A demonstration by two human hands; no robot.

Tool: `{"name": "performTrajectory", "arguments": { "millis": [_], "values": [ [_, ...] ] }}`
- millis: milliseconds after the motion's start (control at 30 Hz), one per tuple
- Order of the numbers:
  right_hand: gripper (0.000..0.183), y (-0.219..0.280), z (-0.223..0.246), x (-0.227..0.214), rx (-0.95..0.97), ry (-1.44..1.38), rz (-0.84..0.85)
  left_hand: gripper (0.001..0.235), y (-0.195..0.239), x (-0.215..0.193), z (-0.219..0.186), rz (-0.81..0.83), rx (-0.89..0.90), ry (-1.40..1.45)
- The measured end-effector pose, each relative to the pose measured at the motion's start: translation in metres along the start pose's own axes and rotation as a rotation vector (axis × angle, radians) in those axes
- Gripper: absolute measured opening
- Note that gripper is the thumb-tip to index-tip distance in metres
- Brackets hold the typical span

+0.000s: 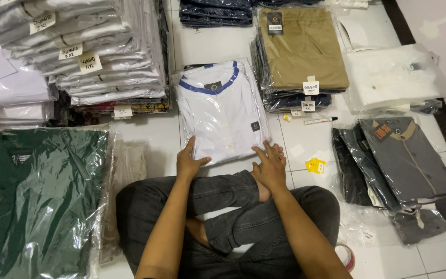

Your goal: Sorting and arranging individually packaged shirts on the floor

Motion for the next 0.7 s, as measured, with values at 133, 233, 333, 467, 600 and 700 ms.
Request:
{"name": "performTrajectory", "arguments": {
  "millis": [133,233,333,467,600,700],
  "values": [
    [0.044,0.0009,0.0003,-0.0004,-0.004,0.003,-0.005,0.082,0.0006,-0.0002,0.0,-0.001,0.001,0.014],
    [0.044,-0.0004,-0.0003,0.0007,0.005,0.0,0.013,0.082,0.0015,-0.0007,-0.0022,0.007,0.006,0.034],
    [0.043,0.0005,0.0003,0.0002,0.0,0.001,0.003,0.082,0.0017,-0.0006,-0.0012,0.005,-0.001,0.025],
    [0.044,-0.0002,-0.0002,0.001,-0.003,0.002,0.004,0.083,0.0013,-0.0003,-0.0031,0.008,0.007,0.026],
    [0.044,-0.0004,-0.0011,0.0025,-0.003,0.016,0.01,0.082,0.0035,-0.0006,-0.0036,0.012,0.0,0.03],
    [0.044,-0.0005,-0.0004,0.0015,0.005,0.016,0.016,0.082,0.0041,-0.0015,-0.0056,0.011,0.002,0.032]
  ]
}}
Point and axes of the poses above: each hand's wrist, its own y-axis away from the middle knuckle, its own x-axis out of the palm, z = x × y, the point moved 10 cm from there along -y, towards the middle knuckle, and after that the axes turned 6 degrees about -x, right-handed, at the moved point
